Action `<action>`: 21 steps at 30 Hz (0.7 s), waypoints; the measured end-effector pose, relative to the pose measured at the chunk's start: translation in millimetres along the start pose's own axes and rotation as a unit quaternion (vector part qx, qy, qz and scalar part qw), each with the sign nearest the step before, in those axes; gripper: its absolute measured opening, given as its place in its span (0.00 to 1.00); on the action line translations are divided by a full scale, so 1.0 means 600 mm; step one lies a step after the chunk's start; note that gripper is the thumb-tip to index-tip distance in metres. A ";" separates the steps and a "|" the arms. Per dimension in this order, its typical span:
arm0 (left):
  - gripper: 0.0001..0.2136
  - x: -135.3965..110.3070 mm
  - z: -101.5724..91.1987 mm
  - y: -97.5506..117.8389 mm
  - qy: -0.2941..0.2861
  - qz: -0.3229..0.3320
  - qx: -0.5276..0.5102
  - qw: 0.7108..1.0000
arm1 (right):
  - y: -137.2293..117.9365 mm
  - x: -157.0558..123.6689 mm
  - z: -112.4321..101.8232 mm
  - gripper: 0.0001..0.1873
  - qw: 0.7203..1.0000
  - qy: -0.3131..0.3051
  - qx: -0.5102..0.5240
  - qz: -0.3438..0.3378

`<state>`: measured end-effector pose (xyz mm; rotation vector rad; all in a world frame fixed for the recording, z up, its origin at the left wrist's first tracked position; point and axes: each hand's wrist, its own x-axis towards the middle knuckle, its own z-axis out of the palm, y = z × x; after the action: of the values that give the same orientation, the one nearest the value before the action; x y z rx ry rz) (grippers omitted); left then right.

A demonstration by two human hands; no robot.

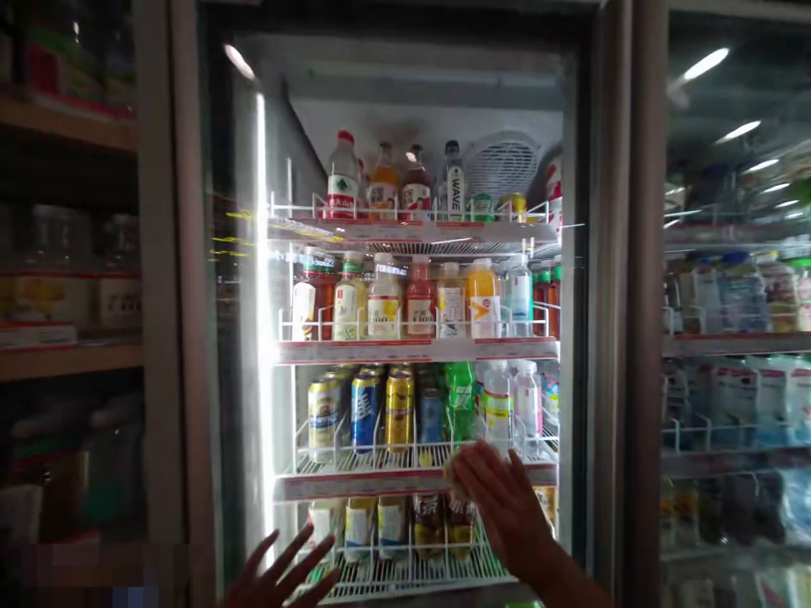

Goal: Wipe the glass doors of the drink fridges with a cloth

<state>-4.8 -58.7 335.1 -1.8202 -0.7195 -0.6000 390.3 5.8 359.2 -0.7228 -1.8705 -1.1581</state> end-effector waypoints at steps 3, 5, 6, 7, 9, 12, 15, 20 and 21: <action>0.24 0.052 -0.017 -0.077 0.003 -0.013 -0.014 1.000 | 0.043 0.077 -0.022 0.33 0.998 0.027 -0.006 0.048; 0.25 0.100 -0.038 -0.125 0.001 -0.037 -0.014 0.999 | 0.069 0.131 -0.034 0.35 0.997 0.037 -0.021 0.058; 0.26 0.128 -0.051 -0.148 0.003 -0.045 -0.019 0.999 | 0.081 0.159 -0.040 0.35 0.997 0.040 -0.027 0.060; 0.26 0.157 -0.065 -0.171 0.003 -0.049 -0.026 0.998 | 0.093 0.187 -0.046 0.36 0.997 0.037 -0.032 0.056; 0.25 0.216 -0.092 -0.213 0.024 -0.038 -0.039 0.998 | 0.116 0.243 -0.059 0.35 0.997 0.043 -0.036 0.048; 0.25 0.305 -0.123 -0.270 0.049 -0.044 -0.014 0.998 | 0.144 0.322 -0.076 0.30 0.997 0.042 -0.030 0.052; 0.26 0.385 -0.138 -0.320 0.091 -0.042 0.035 0.994 | 0.165 0.394 -0.085 0.28 0.998 0.042 -0.007 0.054; 0.26 0.490 -0.146 -0.380 0.117 -0.059 0.094 0.987 | 0.196 0.500 -0.086 0.28 0.993 0.109 0.023 0.048; 0.27 0.506 -0.145 -0.388 0.125 -0.066 0.098 0.985 | 0.202 0.518 -0.084 0.28 0.989 0.133 0.021 0.056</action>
<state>33.5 -16.7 723.0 -1.4921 -0.7062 -0.7993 343.2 27.9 692.5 -0.6106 -1.6069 -1.0832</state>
